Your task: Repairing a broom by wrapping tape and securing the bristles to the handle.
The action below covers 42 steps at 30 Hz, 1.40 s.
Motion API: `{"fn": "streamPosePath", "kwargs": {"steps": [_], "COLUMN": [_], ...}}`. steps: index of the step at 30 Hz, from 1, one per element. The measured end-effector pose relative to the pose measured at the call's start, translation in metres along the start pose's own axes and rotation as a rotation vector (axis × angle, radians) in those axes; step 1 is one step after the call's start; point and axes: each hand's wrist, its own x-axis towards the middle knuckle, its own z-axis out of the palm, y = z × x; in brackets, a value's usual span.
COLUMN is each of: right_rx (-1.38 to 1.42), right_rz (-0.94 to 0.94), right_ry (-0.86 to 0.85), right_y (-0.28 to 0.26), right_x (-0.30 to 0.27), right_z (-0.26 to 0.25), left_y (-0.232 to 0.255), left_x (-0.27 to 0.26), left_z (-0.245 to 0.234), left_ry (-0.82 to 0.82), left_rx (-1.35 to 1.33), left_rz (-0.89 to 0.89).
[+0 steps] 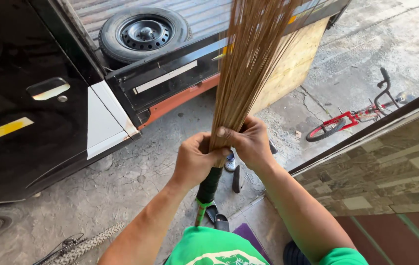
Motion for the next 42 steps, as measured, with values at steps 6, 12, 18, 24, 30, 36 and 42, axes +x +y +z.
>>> {"fn": "streamPosePath", "kwargs": {"steps": [6,12,18,24,30,36,42], "right_rx": [0.034,-0.100,-0.049,-0.002,-0.080,-0.684,-0.409], "right_rz": [0.011,-0.030,0.055,0.047,-0.023,-0.022,0.454], "right_ry": [0.015,-0.060,0.122,0.108,0.018,-0.334,0.000], "right_y": [0.002,0.019,0.040,0.021,0.040,0.113,0.205], "right_x": [-0.007,-0.004,-0.009,-0.002,0.018,-0.022,-0.119], "right_z": [0.002,0.000,-0.004,0.011,-0.007,-0.037,-0.058], "left_y": [-0.011,-0.009,-0.024,-0.046,-0.029,-0.029,0.010], "left_x": [-0.003,-0.003,0.003,0.012,0.016,0.041,0.052], "left_z": [-0.004,-0.007,-0.007,-0.017,-0.018,-0.024,-0.027], "left_ry": [0.086,0.129,0.261,0.059,-0.141,-0.002,0.015], "left_rx": [-0.177,-0.041,-0.018,-0.052,0.322,-0.020,-0.276], "left_rz": [-0.080,-0.035,0.019,-0.020,0.131,0.055,0.083]}}
